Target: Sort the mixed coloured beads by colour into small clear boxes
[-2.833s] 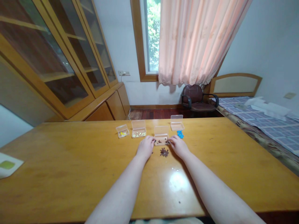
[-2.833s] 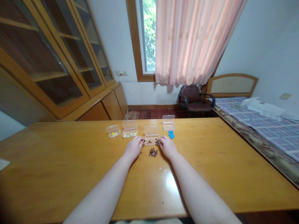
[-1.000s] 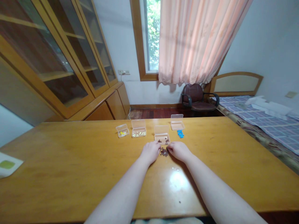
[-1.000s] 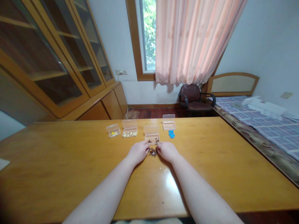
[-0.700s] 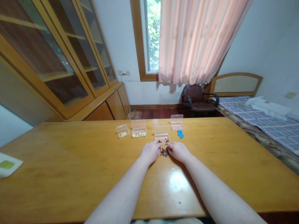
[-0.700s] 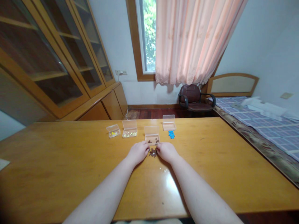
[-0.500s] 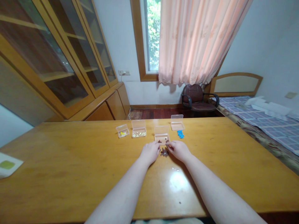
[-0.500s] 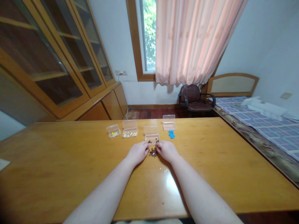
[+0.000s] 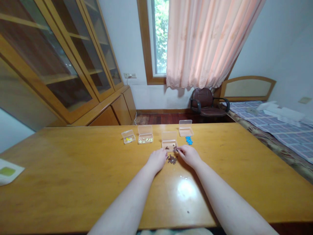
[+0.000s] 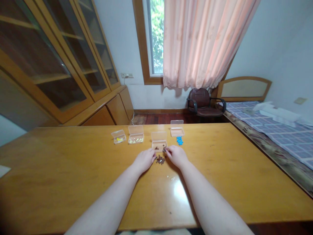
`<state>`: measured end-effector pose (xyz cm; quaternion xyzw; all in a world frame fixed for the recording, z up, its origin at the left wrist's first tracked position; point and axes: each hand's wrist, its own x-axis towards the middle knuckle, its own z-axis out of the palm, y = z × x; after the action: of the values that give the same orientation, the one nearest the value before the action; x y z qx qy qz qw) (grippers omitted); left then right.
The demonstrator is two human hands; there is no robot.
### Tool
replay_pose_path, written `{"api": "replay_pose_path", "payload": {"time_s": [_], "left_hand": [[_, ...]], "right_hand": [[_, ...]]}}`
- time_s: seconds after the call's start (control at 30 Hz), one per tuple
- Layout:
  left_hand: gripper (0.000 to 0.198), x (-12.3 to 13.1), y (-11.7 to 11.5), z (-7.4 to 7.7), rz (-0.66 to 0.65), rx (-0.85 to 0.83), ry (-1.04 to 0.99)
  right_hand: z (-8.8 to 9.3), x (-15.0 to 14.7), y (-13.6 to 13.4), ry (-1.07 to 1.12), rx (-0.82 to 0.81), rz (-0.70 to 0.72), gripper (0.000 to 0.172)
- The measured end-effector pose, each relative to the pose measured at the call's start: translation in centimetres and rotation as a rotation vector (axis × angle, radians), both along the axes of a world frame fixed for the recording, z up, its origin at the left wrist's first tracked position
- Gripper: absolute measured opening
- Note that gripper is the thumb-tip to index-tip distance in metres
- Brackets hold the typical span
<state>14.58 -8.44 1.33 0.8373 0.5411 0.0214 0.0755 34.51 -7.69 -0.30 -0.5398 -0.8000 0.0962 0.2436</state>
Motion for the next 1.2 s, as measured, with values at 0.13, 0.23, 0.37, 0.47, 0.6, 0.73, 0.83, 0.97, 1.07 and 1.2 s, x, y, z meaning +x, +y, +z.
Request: {"api": "replay_pose_path", "payload": {"time_s": [0.13,0.23,0.37,0.47,0.6,0.73,0.83,0.97,1.07,1.2], "left_hand": [[0.018,-0.3,0.3,0.0,-0.004,0.048,-0.067],[0.016,-0.5,0.5,0.2,-0.001,0.071,-0.119],[0.017,-0.6,0.4,0.3,-0.001,0.085,-0.174],[0.02,-0.6,0.2,0.0,-0.044,0.089,-0.178],[0.025,-0.4,0.0,-0.2,-0.115,0.074,-0.141],[0.023,-0.1,0.1,-0.4,-0.12,0.055,-0.107],[0.021,-0.1,0.2,-0.5,-0.09,0.065,-0.085],[0.019,-0.1,0.3,-0.7,-0.076,0.064,-0.07],[0.019,-0.1,0.4,-0.7,-0.082,0.059,-0.064],[0.018,-0.1,0.4,-0.7,-0.096,0.052,-0.088]], "right_hand": [[0.2,0.0,-0.1,-0.008,-0.03,0.019,0.026],[0.6,0.0,-0.3,-0.038,-0.059,0.025,0.026],[1.2,-0.1,-0.6,-0.091,-0.126,0.11,0.024],[1.3,-0.3,-0.7,-0.139,-0.161,0.143,0.021],[1.0,-0.6,-0.7,-0.232,-0.151,0.143,0.021],[0.9,-0.9,-0.6,-0.302,-0.111,0.133,0.022],[0.9,-1.0,-0.6,-0.326,-0.093,0.115,0.022],[0.7,-0.9,-0.7,-0.294,-0.065,0.116,0.02],[0.0,-0.9,-0.2,-0.171,0.018,0.065,0.02],[-0.7,-0.9,0.7,-0.03,0.096,-0.071,0.022]]}}
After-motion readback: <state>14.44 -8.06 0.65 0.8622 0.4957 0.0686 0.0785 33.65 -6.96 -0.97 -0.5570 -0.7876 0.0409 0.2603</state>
